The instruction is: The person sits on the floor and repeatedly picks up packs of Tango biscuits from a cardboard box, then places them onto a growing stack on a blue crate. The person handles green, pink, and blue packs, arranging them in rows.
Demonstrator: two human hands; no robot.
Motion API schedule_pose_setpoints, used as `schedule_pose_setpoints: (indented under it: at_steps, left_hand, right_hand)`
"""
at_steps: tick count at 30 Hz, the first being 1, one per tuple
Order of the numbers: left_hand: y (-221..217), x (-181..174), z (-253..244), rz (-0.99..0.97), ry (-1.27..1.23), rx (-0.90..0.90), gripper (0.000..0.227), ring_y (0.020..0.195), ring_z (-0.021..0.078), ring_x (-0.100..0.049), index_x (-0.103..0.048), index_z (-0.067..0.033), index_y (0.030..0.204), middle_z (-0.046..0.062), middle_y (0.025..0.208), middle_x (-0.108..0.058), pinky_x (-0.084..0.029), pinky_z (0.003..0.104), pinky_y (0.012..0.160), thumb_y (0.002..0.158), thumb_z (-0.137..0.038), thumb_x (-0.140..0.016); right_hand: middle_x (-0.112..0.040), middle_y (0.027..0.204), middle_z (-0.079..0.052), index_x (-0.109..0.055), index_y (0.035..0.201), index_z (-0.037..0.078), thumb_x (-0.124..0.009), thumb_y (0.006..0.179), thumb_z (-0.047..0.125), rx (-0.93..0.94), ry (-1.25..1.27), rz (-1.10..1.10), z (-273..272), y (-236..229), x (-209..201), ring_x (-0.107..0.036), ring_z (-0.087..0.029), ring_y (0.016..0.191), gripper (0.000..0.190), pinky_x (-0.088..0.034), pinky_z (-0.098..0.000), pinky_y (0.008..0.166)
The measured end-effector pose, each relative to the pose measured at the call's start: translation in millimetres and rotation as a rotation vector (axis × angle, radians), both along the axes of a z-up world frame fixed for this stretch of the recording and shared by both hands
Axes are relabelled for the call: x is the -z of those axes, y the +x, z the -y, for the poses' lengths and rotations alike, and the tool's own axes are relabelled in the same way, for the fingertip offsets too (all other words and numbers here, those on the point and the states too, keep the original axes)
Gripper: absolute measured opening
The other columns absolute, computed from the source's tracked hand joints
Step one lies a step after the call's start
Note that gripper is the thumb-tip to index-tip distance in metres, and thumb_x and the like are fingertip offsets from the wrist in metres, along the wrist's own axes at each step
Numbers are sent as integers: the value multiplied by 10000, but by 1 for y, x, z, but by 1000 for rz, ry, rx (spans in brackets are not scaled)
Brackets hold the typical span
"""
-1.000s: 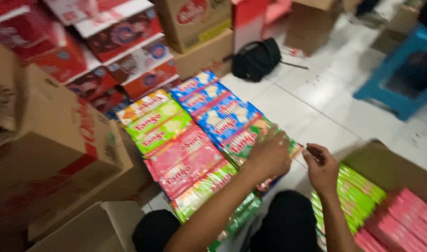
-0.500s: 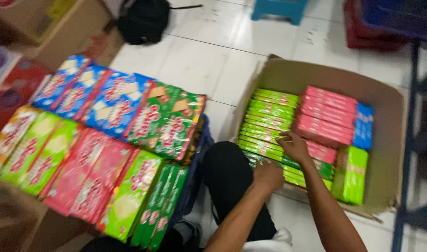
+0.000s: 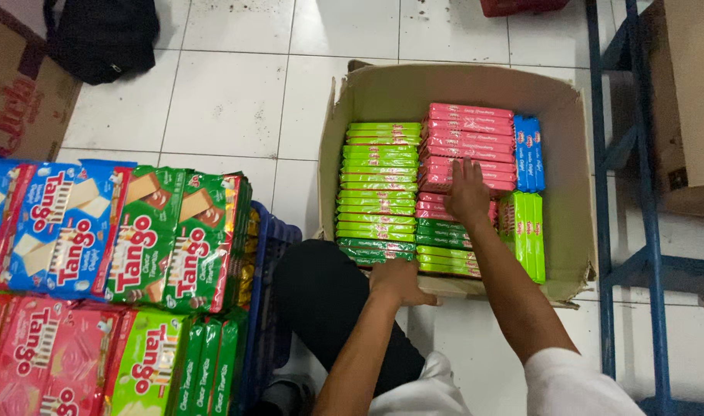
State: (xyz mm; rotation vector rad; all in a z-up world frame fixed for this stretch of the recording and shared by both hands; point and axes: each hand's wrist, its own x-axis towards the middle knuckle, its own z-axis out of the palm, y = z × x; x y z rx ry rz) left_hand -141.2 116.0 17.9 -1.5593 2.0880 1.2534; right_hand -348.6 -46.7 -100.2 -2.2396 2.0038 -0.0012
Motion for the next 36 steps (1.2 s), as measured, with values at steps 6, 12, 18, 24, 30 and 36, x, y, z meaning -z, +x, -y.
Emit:
schedule_pose_setpoints:
  at_steps: [6,12,18,24,30,36]
  left_hand:
    - [-4,8,8,57,2,12,1012,1225,399,-644,-597,-147,1441,144,1341,-669,-483,580,956,642,-768,-578]
    - [-3,9,9,44,-51,-40,901,1136,393,-696,-697,-161,1311,132,1203,-727,-551,546,864,616,-729,-624]
    - [3,13,-3,-19,-258,-73,1132,1146,436,-676,-677,-108,1320,193,1216,-714,-503,609,971,548,-918,-508]
    - [12,-42,-17,-509,-333,-607,991,1358,503,-506,-437,12,1512,292,1416,-537,-416,639,1099,799,-657,-599]
    - [3,19,-1,-1276,-268,-1178,987,1226,268,-552,-386,-206,1548,128,1396,-479,-452,360,1032,689,-582,-693]
    - [64,-112,-90,-1370,-421,-1298,1084,1206,181,-590,-300,-73,1557,104,1412,-562,-482,353,1067,639,-351,-804]
  right_hand:
    - [-506,1428,-173,-377,1586,88,-799,668,106,-122,-134,-102,24,-30,34,-452,-382,1396,1010,-369,-644,1137]
    - [-557,1265,-135,-470,1488,263,-953,529,255,-202,-141,-170,44,-53,75,-581,-387,1258,1074,-451,-578,1070]
    - [-665,1170,-61,-536,1473,310,-890,496,539,-257,-271,-40,22,-35,17,-667,-318,1125,1064,-407,-606,1066]
    - [-617,1099,-381,-391,1619,-30,-938,681,91,-227,-157,827,-22,-21,-65,-627,-500,1021,1093,-493,-539,920]
    - [-618,1327,-142,-300,1666,91,-720,844,1,-206,79,1173,-77,50,-196,-636,-237,1023,927,-513,-361,879]
    - [-664,1175,-60,-568,1391,107,-562,1022,235,-319,234,1206,-126,140,-242,-591,-142,948,391,-498,-312,777]
